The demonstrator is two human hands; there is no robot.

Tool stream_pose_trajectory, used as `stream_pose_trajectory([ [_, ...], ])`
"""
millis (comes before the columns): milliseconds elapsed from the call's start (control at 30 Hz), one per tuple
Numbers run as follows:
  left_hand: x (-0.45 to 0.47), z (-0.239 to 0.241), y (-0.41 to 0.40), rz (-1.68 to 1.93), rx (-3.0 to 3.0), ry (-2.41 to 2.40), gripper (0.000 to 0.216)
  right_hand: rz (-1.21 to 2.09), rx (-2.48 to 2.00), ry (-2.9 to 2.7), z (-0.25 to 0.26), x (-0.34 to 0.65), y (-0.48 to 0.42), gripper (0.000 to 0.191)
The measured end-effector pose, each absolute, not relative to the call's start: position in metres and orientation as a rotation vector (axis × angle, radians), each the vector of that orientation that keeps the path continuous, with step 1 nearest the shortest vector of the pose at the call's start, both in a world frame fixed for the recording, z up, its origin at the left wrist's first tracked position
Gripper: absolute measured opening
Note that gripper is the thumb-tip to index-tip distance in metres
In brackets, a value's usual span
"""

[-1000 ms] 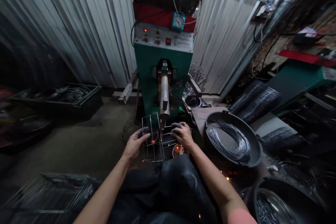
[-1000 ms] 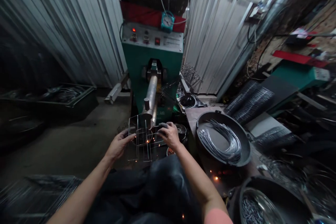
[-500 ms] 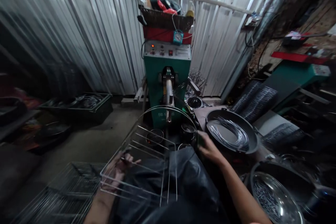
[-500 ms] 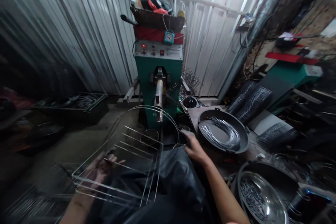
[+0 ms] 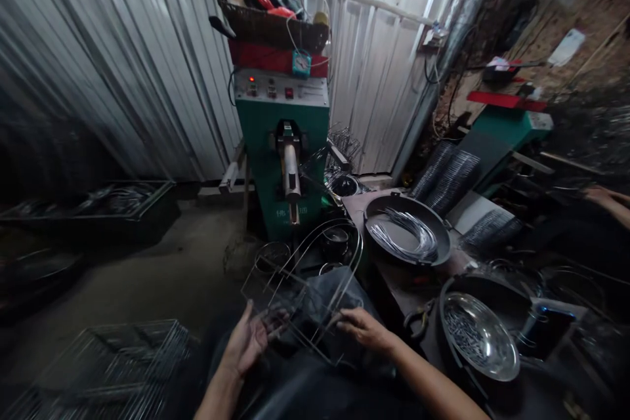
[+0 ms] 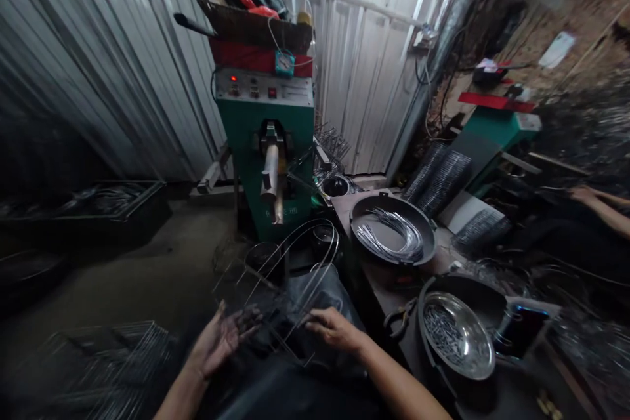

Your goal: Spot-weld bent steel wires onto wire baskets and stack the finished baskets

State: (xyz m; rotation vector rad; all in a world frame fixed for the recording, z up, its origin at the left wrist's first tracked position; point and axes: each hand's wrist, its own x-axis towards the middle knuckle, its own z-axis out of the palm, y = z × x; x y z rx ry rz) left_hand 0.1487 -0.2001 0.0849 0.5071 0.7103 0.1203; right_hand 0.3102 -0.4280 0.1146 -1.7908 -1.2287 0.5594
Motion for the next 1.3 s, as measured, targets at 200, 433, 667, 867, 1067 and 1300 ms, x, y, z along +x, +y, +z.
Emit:
stream_pose_trajectory([
  [200,0.146,0.11,-0.193,0.534,1.43,1.024,0.049,0.512,-1.623,-0.985,0.12,0.311,-0.368,0.031],
  [433,0.196,0.153,-0.209,0.902,1.73,0.687,0.048,0.606,-1.466,-0.861,0.132,0.303,-0.308,0.028],
  [667,0.227,0.149,-0.182,1.036,1.542,0.688,0.028,0.387,-1.648,-1.005,0.152,0.345,-0.302,0.023],
  [867,0.232,0.133,-0.174,0.996,1.456,0.694,0.027,-0.256,-1.87,-1.337,0.182,0.388,-0.289,0.023],
  [1067,0.234,0.12,-0.17,0.996,1.379,0.733,0.027,-0.092,-1.965,-1.765,0.172,0.412,-0.265,0.018],
  [1300,0.235,0.114,-0.165,1.023,1.324,0.735,0.027,0.125,-1.811,-1.696,0.17,0.436,-0.277,0.014],
])
